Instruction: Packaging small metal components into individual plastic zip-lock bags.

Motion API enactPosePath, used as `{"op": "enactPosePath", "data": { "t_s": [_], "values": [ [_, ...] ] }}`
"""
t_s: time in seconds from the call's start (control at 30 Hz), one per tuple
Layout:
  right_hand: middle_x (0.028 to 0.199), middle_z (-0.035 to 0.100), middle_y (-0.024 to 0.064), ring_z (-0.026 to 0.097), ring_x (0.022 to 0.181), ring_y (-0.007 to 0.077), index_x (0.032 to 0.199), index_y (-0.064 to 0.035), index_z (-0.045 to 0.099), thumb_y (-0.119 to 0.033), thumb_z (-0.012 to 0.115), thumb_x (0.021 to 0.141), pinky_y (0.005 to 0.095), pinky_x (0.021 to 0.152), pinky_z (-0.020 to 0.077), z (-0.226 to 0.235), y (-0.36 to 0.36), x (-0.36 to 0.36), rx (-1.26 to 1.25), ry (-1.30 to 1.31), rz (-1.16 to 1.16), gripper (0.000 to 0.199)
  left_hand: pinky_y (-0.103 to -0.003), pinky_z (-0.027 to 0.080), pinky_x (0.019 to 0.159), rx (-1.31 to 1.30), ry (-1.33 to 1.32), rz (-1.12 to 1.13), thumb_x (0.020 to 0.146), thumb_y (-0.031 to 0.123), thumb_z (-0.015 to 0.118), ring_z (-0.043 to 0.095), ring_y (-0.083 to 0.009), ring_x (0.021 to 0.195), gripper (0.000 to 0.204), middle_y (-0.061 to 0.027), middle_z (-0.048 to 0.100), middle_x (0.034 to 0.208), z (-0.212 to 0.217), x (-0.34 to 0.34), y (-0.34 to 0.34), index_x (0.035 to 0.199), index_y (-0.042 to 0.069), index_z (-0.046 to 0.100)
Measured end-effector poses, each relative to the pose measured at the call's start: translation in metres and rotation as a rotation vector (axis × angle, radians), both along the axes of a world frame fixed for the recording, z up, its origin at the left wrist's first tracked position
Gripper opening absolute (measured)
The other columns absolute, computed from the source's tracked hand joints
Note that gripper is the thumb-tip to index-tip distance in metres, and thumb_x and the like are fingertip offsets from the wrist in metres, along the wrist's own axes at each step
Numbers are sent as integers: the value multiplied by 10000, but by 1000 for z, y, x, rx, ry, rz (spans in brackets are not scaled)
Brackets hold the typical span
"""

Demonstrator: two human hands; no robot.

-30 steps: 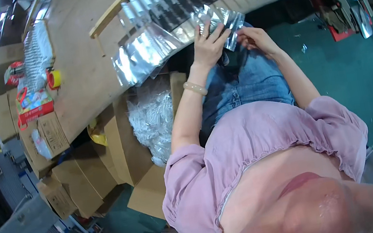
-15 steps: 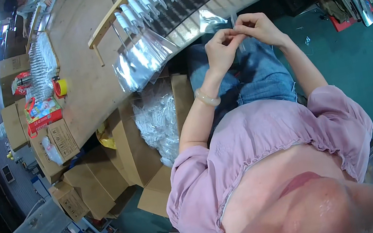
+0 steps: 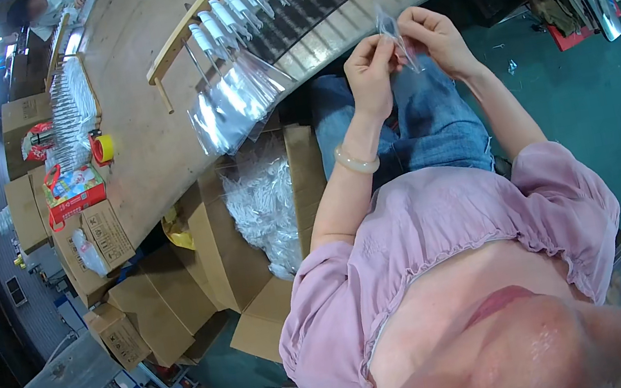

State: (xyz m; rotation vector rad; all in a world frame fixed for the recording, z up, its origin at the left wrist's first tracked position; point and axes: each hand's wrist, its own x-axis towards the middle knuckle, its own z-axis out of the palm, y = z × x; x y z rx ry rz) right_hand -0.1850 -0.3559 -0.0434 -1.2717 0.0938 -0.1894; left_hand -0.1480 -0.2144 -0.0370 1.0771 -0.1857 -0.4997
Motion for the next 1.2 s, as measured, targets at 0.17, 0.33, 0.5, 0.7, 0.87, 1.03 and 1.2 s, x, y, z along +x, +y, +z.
{"op": "enactPosePath", "data": {
  "t_s": [0.17,0.33,0.5,0.7,0.87,1.03,1.2],
  "values": [
    [761,610,15,586,669,114,1099,-36,592,-172,611,880,286,611,479,8,-22,-6,-1095,-259,-42,259,-257,473,533,530,-387,143,860,133,636,600,-125,542,154,-49,652,648,-3,-2,2,801,-3,679],
    [864,650,58,626,765,150,1182,-56,575,-160,642,847,321,684,510,14,-32,0,-1491,49,72,358,-271,490,547,877,-840,370,810,135,669,639,-143,556,136,-88,666,638,-7,20,22,779,4,687],
    [988,632,43,584,906,112,1201,-40,556,-194,674,834,248,785,462,-38,-69,105,-543,-322,-648,416,-270,487,557,936,-772,316,778,131,690,651,-143,577,113,-107,664,653,-9,13,31,784,19,689],
    [1027,623,50,567,958,116,1212,-30,543,-232,682,844,243,818,439,-42,-59,203,-276,6,-504,443,-248,480,552,887,-682,291,787,129,690,626,-114,560,109,-88,659,641,-2,-2,39,790,20,689],
    [1061,636,58,570,977,131,1195,-35,567,-237,680,849,268,835,440,-54,-63,226,-207,-77,-552,416,-227,470,547,911,-611,245,795,116,690,597,-82,556,97,-67,644,625,-10,-1,54,821,22,690],
    [1073,644,54,569,979,128,1161,-46,600,-226,670,863,273,844,437,-13,-52,187,-338,-150,-555,355,-219,462,540,890,-680,255,805,101,686,576,-62,557,89,-51,630,617,-18,-2,61,835,18,682],
    [1069,641,46,566,987,130,1137,-41,619,-193,656,872,267,848,434,-18,-67,149,-261,-212,-453,308,-229,461,531,814,-780,241,814,97,670,580,-78,544,81,-60,632,627,-23,-2,54,837,20,673]
  ]
}}
